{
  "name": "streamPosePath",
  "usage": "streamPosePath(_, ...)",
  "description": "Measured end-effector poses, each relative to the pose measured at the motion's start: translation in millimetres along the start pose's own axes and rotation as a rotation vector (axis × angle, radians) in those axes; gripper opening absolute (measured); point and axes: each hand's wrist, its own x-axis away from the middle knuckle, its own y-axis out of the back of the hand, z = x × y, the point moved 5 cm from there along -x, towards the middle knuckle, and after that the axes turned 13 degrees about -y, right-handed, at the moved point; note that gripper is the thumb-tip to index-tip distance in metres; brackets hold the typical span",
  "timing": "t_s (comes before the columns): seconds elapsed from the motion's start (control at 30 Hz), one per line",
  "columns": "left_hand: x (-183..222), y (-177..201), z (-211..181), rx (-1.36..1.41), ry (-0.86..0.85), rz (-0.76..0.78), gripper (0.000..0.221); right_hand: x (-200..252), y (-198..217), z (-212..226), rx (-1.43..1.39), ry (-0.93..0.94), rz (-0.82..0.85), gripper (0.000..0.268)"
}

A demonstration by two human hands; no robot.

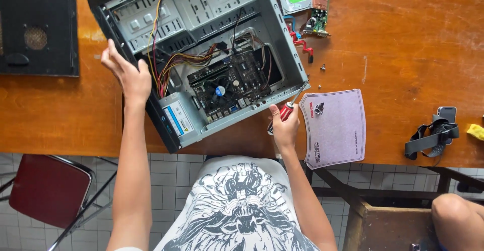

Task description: Installing a power supply unit into a desktop computer case and securing it with screws using a screwdriver.

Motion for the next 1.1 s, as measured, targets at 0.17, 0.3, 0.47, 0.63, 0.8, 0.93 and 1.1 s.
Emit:
streamPosePath(0.17,-2,-9,8,0.051,0.018,0.004,0.086,-9,-3,6,-0.073,-0.006,0.02,0.037)
streamPosePath(0.3,-8,-10,19,0.006,0.002,0.009,0.084,-28,-13,7,-0.051,0.002,0.062,0.039)
streamPosePath(0.47,-20,-16,28,0.008,0.023,-0.031,0.082,-54,-20,22,-0.075,0.015,0.088,0.039)
streamPosePath(0.63,-32,-28,45,-0.018,0.018,-0.076,0.082,-82,-26,37,-0.091,0.013,0.115,0.039)
streamPosePath(0.8,-40,-35,61,-0.047,0.005,-0.123,0.082,-99,-34,50,-0.084,0.058,0.116,0.041)
streamPosePath(0.93,-43,-31,47,-0.08,0.003,-0.148,0.082,-98,-30,59,-0.111,0.103,0.142,0.039)
streamPosePath(1.1,-27,22,-92,-0.179,-0.121,0.101,0.077,-63,-16,57,-0.152,-0.037,0.249,0.022)
